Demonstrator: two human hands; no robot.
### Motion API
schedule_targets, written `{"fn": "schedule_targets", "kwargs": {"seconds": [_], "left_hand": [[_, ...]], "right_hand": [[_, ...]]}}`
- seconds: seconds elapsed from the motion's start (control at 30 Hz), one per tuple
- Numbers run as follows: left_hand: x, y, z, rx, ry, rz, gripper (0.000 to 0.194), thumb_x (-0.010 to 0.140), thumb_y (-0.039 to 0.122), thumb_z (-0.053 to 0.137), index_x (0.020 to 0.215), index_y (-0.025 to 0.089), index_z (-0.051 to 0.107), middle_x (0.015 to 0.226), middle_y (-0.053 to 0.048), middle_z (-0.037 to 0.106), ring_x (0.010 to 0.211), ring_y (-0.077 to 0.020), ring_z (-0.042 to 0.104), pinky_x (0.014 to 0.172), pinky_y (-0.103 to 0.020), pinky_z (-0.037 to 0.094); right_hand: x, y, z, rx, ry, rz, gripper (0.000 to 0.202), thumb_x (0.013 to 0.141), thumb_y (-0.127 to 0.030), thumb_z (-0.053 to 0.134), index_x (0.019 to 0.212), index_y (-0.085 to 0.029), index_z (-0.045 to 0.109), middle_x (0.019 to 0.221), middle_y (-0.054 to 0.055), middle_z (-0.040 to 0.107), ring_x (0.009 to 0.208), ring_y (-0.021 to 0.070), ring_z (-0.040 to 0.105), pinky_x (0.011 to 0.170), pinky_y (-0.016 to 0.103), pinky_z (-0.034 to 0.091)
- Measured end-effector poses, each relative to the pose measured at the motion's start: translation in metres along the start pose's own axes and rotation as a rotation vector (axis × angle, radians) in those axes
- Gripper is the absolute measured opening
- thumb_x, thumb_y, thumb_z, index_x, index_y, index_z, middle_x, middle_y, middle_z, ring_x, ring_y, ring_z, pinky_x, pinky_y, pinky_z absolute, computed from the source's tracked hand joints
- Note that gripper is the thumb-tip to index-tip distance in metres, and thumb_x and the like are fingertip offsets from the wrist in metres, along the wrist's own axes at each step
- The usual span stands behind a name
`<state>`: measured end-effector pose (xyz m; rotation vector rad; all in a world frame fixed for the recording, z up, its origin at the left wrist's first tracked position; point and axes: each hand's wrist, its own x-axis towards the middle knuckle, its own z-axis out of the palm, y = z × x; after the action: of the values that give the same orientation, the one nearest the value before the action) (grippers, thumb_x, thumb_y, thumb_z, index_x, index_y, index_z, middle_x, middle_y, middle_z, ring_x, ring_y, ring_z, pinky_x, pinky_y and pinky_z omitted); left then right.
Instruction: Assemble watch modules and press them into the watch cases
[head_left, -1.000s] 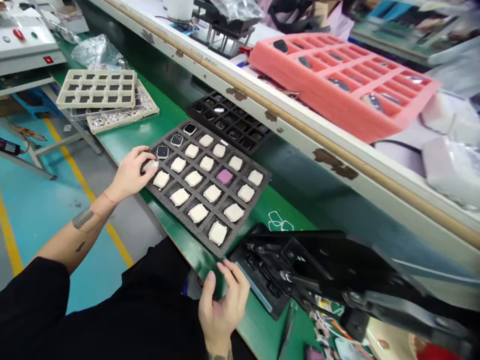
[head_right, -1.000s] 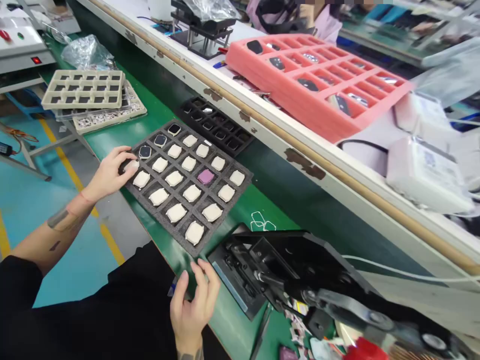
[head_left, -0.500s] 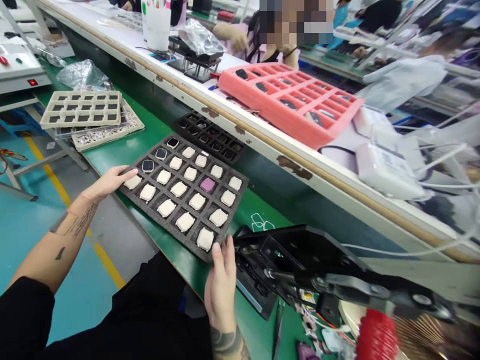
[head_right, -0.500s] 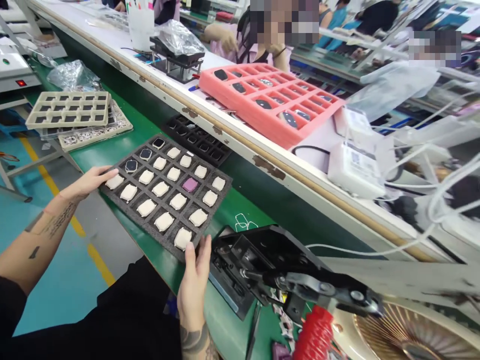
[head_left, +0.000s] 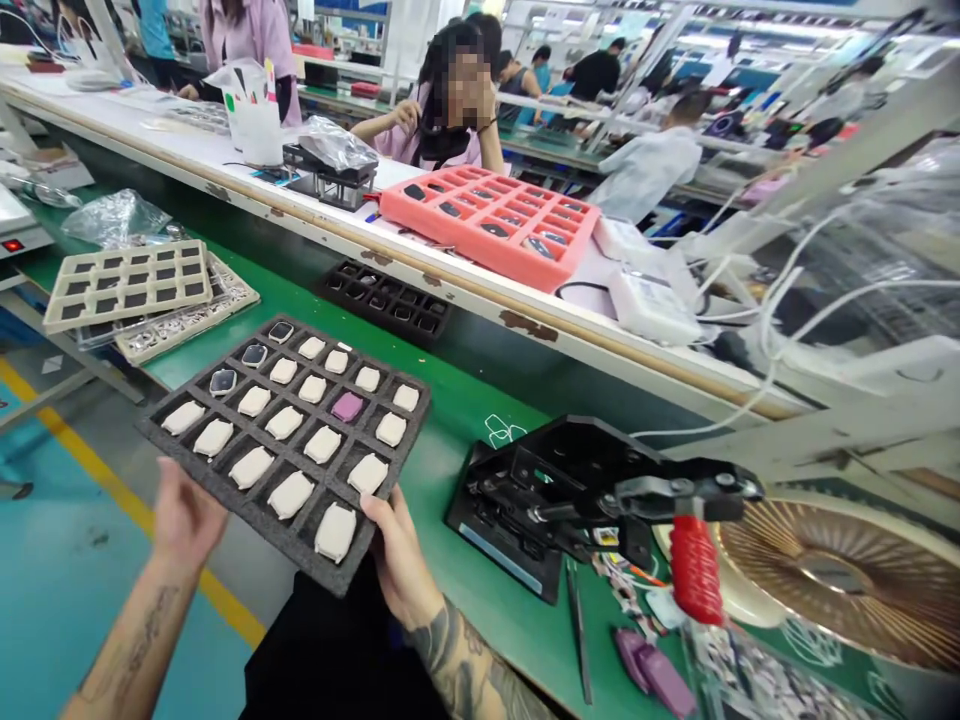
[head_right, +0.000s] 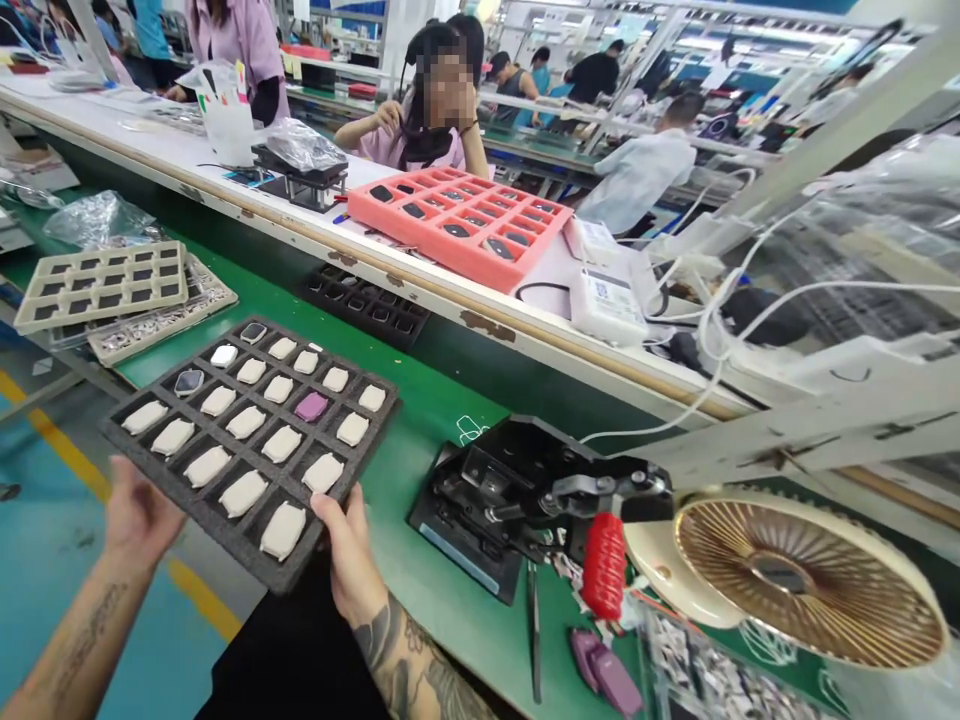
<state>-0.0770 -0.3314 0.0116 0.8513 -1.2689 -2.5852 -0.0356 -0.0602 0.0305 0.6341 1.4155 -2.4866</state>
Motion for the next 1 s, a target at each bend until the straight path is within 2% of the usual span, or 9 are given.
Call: {"fn": "schedule_targets", "kwargs": {"seconds": [0.1,0.17,0.3,0.37,0.47,0.57,0.7,0.83,1.0], "left_hand": [[-0.023,-0.021,0.008,0.046,0.075,-0.012,0.047,0.09,0.06,0.08,0.13,0.037,0.08,0.122,0.002,0.088,0.138,-0.033,0.075,0.112,-0.05,0.068],[-0.026,-0.02,0.006,0.071,0.075,0.021,0.044,0.09,0.05,0.077,0.132,0.039,0.079,0.121,0.005,0.088,0.134,-0.0308,0.077,0.113,-0.048,0.068],[-0.023,-0.002,-0.009,0.158,0.08,0.121,0.051,0.089,0.048,0.071,0.14,0.049,0.074,0.12,0.011,0.087,0.13,-0.0298,0.079,0.111,-0.049,0.069],[-0.024,0.005,-0.018,0.188,0.086,0.129,0.054,0.088,0.047,0.071,0.142,0.051,0.073,0.121,0.012,0.087,0.132,-0.0312,0.079,0.111,-0.052,0.069],[-0.034,0.01,-0.028,0.172,0.102,0.097,0.059,0.086,0.043,0.071,0.144,0.052,0.071,0.123,0.013,0.087,0.135,-0.0318,0.077,0.114,-0.054,0.068],[-0.045,0.008,-0.041,0.12,0.113,0.046,0.062,0.084,0.04,0.074,0.145,0.054,0.071,0.126,0.012,0.086,0.136,-0.0338,0.076,0.117,-0.057,0.066],[-0.052,-0.001,-0.064,0.108,0.072,0.07,0.065,0.083,0.041,0.076,0.146,0.055,0.07,0.128,0.011,0.085,0.138,-0.0366,0.075,0.116,-0.059,0.067],[-0.055,-0.001,-0.075,0.114,0.067,0.096,0.068,0.084,0.045,0.076,0.15,0.058,0.067,0.131,0.011,0.085,0.14,-0.0364,0.073,0.121,-0.059,0.064],[-0.06,0.013,-0.066,0.095,0.122,0.052,0.081,0.078,0.037,0.073,0.156,0.057,0.062,0.137,0.013,0.082,0.143,-0.0385,0.07,0.126,-0.066,0.058]], "right_hand": [[0.003,0.013,0.007,-0.145,-0.075,-0.009,0.071,0.082,-0.054,0.091,0.141,-0.026,0.065,0.124,0.005,0.08,0.095,0.0221,0.07,0.071,0.031,0.054],[0.013,0.009,0.005,-0.216,-0.064,-0.074,0.068,0.087,-0.062,0.085,0.14,-0.025,0.066,0.127,0.008,0.077,0.093,0.0208,0.067,0.069,0.03,0.051],[0.071,-0.037,0.009,-0.306,0.254,-0.537,0.072,0.095,-0.064,0.069,0.154,-0.027,0.055,0.158,0.012,0.061,0.121,0.0242,0.066,0.103,0.039,0.055],[0.114,-0.07,0.029,-0.504,0.287,-0.728,0.068,0.099,-0.054,0.059,0.158,-0.022,0.05,0.161,0.017,0.056,0.127,0.0258,0.063,0.11,0.042,0.053],[0.184,-0.112,0.074,-1.009,0.401,-0.869,0.06,0.101,-0.034,0.05,0.159,-0.017,0.05,0.165,0.02,0.05,0.146,0.0298,0.049,0.124,0.045,0.041],[0.239,-0.14,0.104,-1.47,0.429,-0.873,0.072,0.098,-0.025,0.057,0.169,-0.021,0.041,0.175,0.018,0.039,0.157,0.0338,0.031,0.131,0.051,0.025],[0.28,-0.156,0.091,-1.563,0.426,-0.754,0.066,0.097,-0.015,0.054,0.163,-0.009,0.047,0.165,0.03,0.048,0.148,0.0386,0.036,0.125,0.062,0.021],[0.298,-0.168,0.063,-1.622,0.37,-0.708,0.048,0.1,-0.012,0.048,0.146,-0.009,0.061,0.159,0.029,0.052,0.142,0.0353,0.036,0.12,0.061,0.021],[0.295,-0.185,0.065,-1.664,0.343,-0.687,0.042,0.095,-0.011,0.056,0.137,-0.011,0.065,0.148,0.024,0.058,0.133,0.0327,0.04,0.111,0.051,0.028]]}}
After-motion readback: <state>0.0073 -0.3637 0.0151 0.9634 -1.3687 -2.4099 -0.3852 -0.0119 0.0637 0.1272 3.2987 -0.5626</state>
